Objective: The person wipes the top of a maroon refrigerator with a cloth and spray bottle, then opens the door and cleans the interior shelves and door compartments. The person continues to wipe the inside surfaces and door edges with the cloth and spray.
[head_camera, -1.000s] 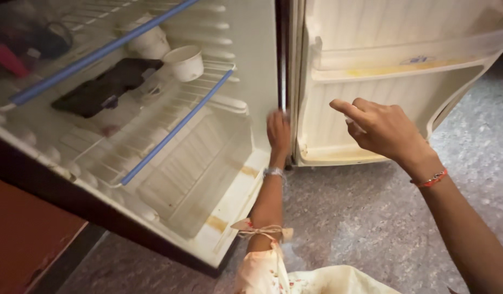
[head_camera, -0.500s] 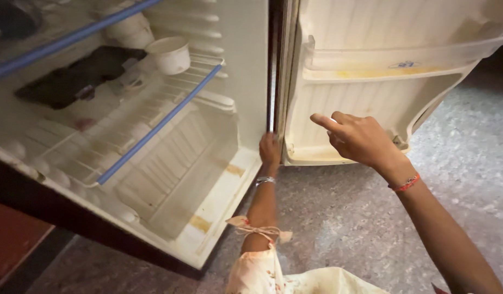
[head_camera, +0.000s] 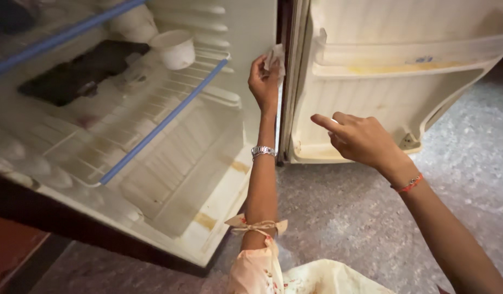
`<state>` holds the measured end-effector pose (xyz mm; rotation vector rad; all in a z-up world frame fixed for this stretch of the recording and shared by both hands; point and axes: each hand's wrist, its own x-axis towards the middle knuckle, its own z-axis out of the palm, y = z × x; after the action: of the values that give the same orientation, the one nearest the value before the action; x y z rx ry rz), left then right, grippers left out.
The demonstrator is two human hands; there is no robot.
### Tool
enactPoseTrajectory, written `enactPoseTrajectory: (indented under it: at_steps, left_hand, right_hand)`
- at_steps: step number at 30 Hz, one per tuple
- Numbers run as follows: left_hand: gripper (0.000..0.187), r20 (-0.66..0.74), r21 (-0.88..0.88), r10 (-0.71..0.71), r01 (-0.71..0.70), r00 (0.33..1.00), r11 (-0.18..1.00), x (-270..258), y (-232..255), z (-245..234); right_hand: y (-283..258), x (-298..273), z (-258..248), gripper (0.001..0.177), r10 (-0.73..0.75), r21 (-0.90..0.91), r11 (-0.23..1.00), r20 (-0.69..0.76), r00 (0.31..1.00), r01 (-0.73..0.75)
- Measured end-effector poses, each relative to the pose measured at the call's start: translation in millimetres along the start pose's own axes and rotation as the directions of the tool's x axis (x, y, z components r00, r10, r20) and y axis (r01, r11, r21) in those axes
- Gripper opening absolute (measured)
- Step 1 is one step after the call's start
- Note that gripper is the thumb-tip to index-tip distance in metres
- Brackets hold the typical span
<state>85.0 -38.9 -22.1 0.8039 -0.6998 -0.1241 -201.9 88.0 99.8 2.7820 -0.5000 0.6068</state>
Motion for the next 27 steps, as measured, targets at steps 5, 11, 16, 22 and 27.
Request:
enactPoseTrajectory:
  at_steps: [5,11,16,22,27]
  left_hand:
    - [0.015,0.043,0.572,0.337,-0.300,0.940,0.764,-84,-103,-57]
    - [0.020,-0.025,0.406,-0.211,0.203,0.977,0.891,-99,-106,-87]
    - [0.028,0.027,0.252,-0.042,0.034,0.999,0.967,-23,-2,-8]
    - [0.031,0.098,0.277,0.309,-0.324,0.946,0.905,-20,37,9]
    - [0.032,0.114,0.331,0.173,-0.202,0.978,0.922,-62,-12,-30]
  right_hand:
    - [-3,0,4,0.057,-0.029,0.058,0.998,0.049,0.998,0.026]
    - [-6,3,-7,0.058,-0.031,0.108,0.994,0.057,0.998,0.025]
    - [-11,9,-4,0.055,-0.015,0.280,0.960,-0.030,0.999,0.023]
    - [-16,18,16,0.056,-0.047,0.271,0.961,-0.050,0.998,0.059]
    - [-14,17,26,0.058,-0.083,0.217,0.972,-0.025,0.996,0.086]
